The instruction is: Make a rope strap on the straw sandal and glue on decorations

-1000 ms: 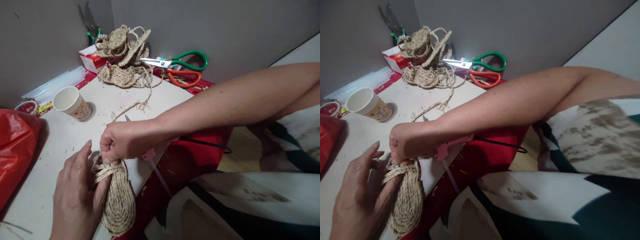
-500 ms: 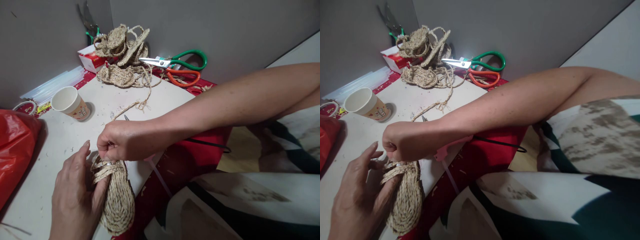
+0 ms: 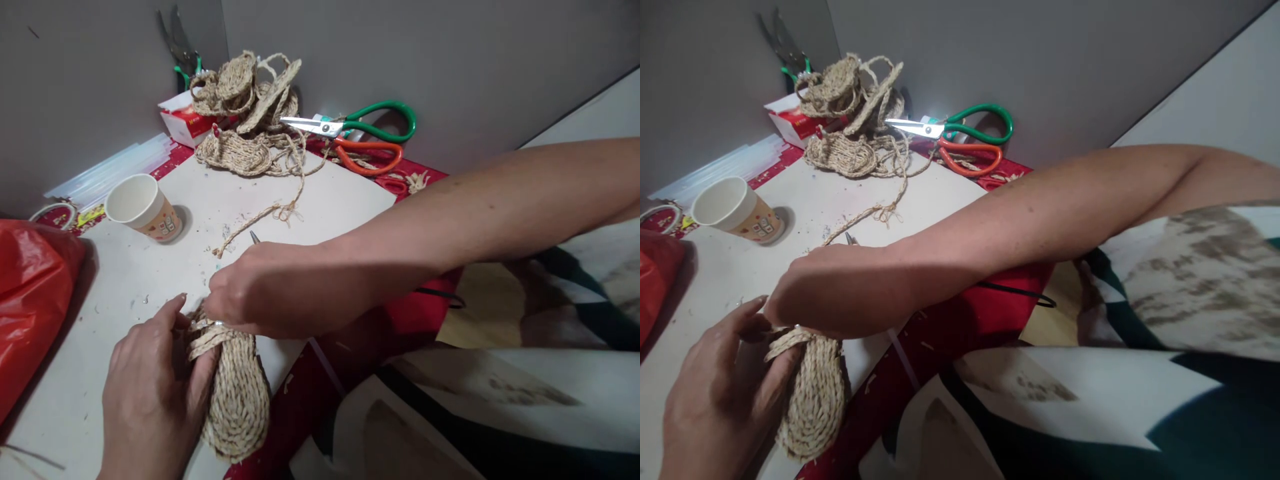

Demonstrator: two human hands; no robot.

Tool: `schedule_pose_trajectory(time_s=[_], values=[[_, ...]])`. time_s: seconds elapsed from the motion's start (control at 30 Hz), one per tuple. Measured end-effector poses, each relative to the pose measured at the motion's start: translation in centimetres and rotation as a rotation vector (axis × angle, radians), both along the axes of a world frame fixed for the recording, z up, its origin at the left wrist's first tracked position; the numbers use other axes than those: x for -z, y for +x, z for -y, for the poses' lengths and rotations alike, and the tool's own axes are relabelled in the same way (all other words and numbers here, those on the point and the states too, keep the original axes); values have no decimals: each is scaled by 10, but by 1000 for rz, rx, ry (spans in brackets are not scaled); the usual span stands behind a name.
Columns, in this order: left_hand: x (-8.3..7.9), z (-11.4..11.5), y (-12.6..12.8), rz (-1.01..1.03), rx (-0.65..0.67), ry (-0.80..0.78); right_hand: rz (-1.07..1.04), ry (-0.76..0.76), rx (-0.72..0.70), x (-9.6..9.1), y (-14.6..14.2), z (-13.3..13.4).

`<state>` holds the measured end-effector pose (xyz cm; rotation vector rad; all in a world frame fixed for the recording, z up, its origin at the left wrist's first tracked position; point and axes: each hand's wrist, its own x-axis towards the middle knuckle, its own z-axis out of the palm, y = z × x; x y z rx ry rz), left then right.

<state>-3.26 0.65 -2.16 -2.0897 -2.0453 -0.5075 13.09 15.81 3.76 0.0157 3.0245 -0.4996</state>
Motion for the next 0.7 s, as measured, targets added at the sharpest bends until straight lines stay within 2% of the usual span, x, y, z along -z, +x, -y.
schedule_pose_trajectory(time_s=[0.1, 0.23, 0.4, 0.47, 0.53, 0.7], values=[[0, -1, 0, -53, 10, 35, 51, 122, -29, -3, -1, 1], [1, -1, 1, -87, -19, 67, 22, 201, -103, -2, 0, 2], [1, -2, -1, -129, -50, 45, 49, 411, -198, -2, -3, 9], [0, -1, -2, -144, -57, 44, 92, 444, -212, -4, -5, 11], [-2, 0, 0, -160, -55, 40, 80, 366, -187, -5, -5, 9], [-8, 5, 10, -145, -29, 24, -83, -9, -72, -3, 3, -6]])
